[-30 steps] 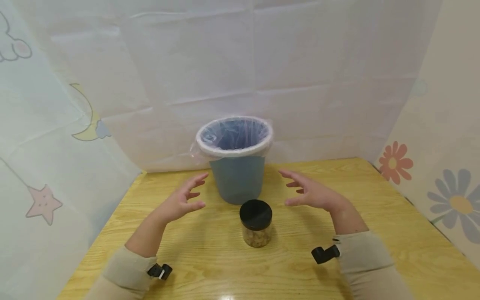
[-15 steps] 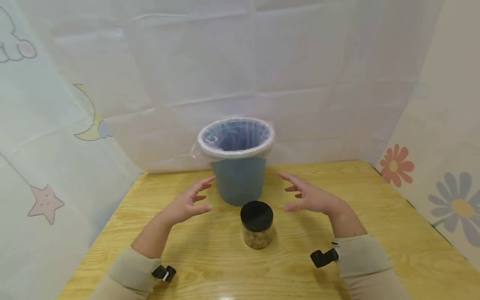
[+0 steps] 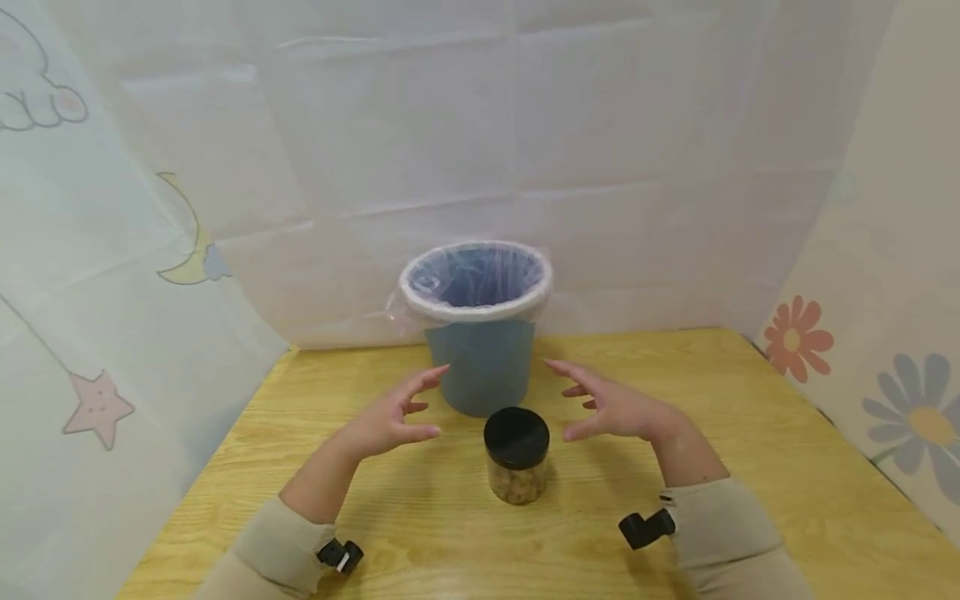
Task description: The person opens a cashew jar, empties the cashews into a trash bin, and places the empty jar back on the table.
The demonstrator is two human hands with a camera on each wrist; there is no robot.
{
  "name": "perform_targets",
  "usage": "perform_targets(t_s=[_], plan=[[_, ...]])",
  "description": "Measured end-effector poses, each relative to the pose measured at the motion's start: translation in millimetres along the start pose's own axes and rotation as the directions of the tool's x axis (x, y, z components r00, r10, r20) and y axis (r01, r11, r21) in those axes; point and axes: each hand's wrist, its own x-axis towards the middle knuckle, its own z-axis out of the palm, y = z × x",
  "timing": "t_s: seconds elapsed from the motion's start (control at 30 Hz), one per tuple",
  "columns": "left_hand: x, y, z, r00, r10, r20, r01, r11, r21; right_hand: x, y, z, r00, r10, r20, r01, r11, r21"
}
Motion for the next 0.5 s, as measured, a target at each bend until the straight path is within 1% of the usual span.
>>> perform_targets(t_s=[0.03,0.1,0.27,0.37,0.5], plan=[[-0.2,4.4,0.9,1.000,-0.007,0.013,0.007,1.000,-0.004,0.0,-0.2,1.0,1.000,0.006,0.003,-0.006,1.000,0.004],[1.1,6.5,3.5,0.999,-0.007,0.035,0.007,1.000,-0.003,0.2,-0.2,2.4,1.000,0.011,0.010,-0.011,1.000,0.006],[9.8,-17.3,14.1,0.998,0.035,0.054,-0.035,0.999,0.001,1.1,-0.3,4.6,0.999,0.008,0.031,-0.009,1.000,0.011],[10.6,-20.1,17.5,0.997,0.046,0.065,-0.047,0.999,0.006,2.5,1.0,6.6,0.999,-0.001,0.050,0.001,1.000,0.006],[9.4,-19.1,20.4,0.996,0.044,0.084,-0.046,0.999,0.013,4.3,3.4,9.2,0.998,-0.012,0.066,0.013,1.000,-0.008]])
